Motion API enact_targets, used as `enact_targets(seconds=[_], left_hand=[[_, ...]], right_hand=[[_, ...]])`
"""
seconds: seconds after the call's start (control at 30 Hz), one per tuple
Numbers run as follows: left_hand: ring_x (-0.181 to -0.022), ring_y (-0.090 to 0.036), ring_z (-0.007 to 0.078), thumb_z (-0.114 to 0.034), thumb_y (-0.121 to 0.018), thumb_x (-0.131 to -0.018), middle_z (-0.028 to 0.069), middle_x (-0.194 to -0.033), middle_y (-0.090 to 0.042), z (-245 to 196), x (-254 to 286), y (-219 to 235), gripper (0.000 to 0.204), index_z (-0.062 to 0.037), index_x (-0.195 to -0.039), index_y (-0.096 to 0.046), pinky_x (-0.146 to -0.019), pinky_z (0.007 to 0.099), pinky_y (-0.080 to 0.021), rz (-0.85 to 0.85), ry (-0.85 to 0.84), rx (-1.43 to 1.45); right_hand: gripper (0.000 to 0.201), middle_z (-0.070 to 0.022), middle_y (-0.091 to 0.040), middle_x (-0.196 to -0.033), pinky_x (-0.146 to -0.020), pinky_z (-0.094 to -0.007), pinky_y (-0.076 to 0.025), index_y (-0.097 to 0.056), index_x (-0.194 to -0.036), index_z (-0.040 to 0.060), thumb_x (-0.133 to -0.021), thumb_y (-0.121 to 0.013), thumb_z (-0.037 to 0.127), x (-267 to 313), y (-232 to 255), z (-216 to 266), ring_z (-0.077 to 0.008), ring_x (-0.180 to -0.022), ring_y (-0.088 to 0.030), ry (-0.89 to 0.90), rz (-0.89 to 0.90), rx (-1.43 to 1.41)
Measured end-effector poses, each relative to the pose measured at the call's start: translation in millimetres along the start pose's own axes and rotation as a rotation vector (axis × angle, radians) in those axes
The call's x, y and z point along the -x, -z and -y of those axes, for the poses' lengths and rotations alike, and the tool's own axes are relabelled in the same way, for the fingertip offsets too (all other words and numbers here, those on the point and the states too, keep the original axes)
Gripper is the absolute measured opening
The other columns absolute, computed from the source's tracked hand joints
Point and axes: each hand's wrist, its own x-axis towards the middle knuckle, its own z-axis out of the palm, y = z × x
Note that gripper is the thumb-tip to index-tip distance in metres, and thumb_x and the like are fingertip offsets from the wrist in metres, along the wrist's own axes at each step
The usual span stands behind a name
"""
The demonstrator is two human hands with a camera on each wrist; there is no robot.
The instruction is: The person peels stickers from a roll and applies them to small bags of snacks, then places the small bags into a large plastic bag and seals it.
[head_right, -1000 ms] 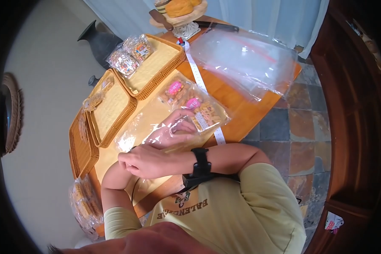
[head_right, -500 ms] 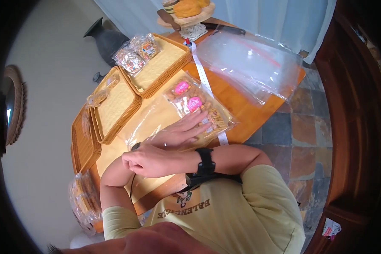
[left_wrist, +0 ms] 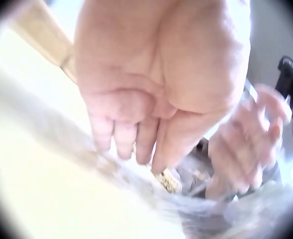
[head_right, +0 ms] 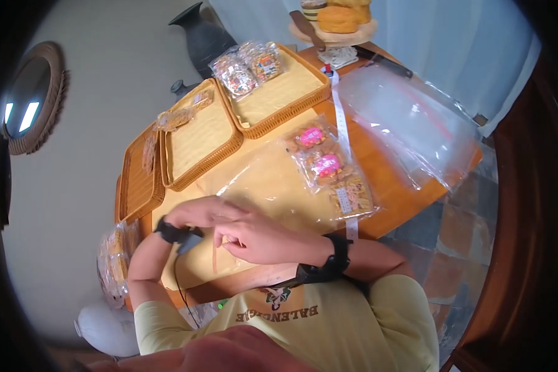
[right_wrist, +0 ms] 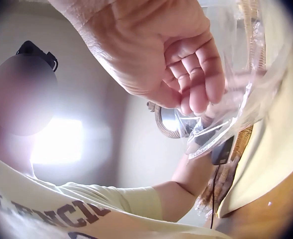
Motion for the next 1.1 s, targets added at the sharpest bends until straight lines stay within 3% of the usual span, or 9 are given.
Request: enact_targets(seconds=[0.2,0.3,0.4,0.5,0.7,0.8,0.87,0.93,1.1], left_hand=[[-0.076,-0.063,0.0120,0.005,-0.050,-0.078,0.0103,-0.089,-0.065,-5,80,65,0.027,-0.0036,-0.101,-0.061,-0.068,0.0233,-0.050,-0.382,0.527,0.149],[-0.064,-0.059,0.0109,0.004,-0.045,-0.077,0.0035,-0.069,-0.058,27,49,133,0.033,-0.0074,-0.105,-0.059,-0.053,0.0237,-0.048,-0.678,0.352,0.093],[-0.085,-0.060,0.0298,-0.016,-0.056,-0.075,0.0132,-0.086,-0.062,55,-26,189,0.036,-0.0075,-0.110,-0.054,-0.075,0.0351,-0.048,-0.977,0.226,-0.828],[-0.108,-0.047,0.0330,-0.029,-0.057,-0.078,0.0154,-0.124,-0.045,55,-97,225,0.053,-0.0114,-0.125,-0.041,-0.089,0.0378,-0.040,-0.929,0.412,-0.781],[-0.104,-0.051,0.0334,-0.033,-0.062,-0.072,0.0201,-0.117,-0.048,60,-176,243,0.063,-0.0088,-0.125,-0.039,-0.086,0.0396,-0.042,-1.019,0.580,-0.660],[-0.090,-0.058,0.0291,-0.036,-0.062,-0.070,0.0175,-0.099,-0.057,68,-199,232,0.048,-0.0048,-0.105,-0.053,-0.075,0.0393,-0.047,-1.174,0.644,-1.015],[-0.086,-0.059,0.0292,-0.033,-0.060,-0.072,0.0146,-0.094,-0.058,71,-206,226,0.038,-0.0076,-0.100,-0.056,-0.072,0.0403,-0.047,-1.065,0.653,-1.049],[-0.083,-0.059,0.0293,-0.030,-0.057,-0.075,0.0117,-0.089,-0.059,75,-206,221,0.028,-0.0103,-0.095,-0.060,-0.069,0.0413,-0.046,-0.962,0.669,-1.079],[-0.073,-0.060,0.0281,-0.033,-0.063,-0.072,0.0149,-0.085,-0.061,15,-132,201,0.035,-0.0023,-0.088,-0.059,-0.062,0.0356,-0.047,-1.141,0.398,-0.732]], right_hand=[[0.012,-0.0107,-0.058,-0.065,-0.052,-0.0367,-0.043,-0.055,-0.088,0.0080,-0.077,-0.050,0.010,3,1,-3,-0.0264,-0.055,-0.056,-0.151,0.192,0.013],[0.012,-0.0130,-0.059,-0.067,-0.056,-0.0408,-0.044,-0.055,-0.085,0.0072,-0.076,-0.047,0.009,5,-7,-11,-0.0317,-0.060,-0.056,-0.118,0.197,-0.001],[0.010,-0.0135,-0.059,-0.068,-0.056,-0.0410,-0.044,-0.054,-0.084,0.0071,-0.077,-0.047,0.009,6,-7,-13,-0.0325,-0.061,-0.057,-0.114,0.214,-0.002],[0.010,-0.0153,-0.059,-0.068,-0.056,-0.0410,-0.044,-0.054,-0.083,0.0049,-0.077,-0.047,0.008,8,-9,-17,-0.0335,-0.061,-0.057,-0.109,0.203,-0.005],[0.018,-0.0178,-0.056,-0.066,-0.052,-0.0418,-0.044,-0.052,-0.090,0.0000,-0.073,-0.047,0.002,10,-14,-17,-0.0360,-0.060,-0.057,-0.083,0.278,0.135],[0.020,-0.0177,-0.055,-0.065,-0.050,-0.0435,-0.043,-0.050,-0.090,-0.0023,-0.071,-0.048,0.002,12,-11,-18,-0.0350,-0.059,-0.057,-0.067,0.303,0.158],[0.019,-0.0178,-0.055,-0.065,-0.049,-0.0439,-0.043,-0.050,-0.089,-0.0032,-0.071,-0.049,0.002,12,-11,-14,-0.0350,-0.059,-0.057,-0.085,0.339,0.185],[0.033,-0.0142,-0.057,-0.075,-0.056,-0.0407,-0.047,-0.050,-0.104,0.0022,-0.071,-0.050,0.005,10,-9,-11,-0.0328,-0.066,-0.058,-0.186,0.454,0.253],[0.020,-0.0149,-0.060,-0.076,-0.056,-0.0415,-0.047,-0.053,-0.090,0.0026,-0.070,-0.054,0.005,13,-12,-15,-0.0332,-0.067,-0.060,-0.136,0.304,0.240]])
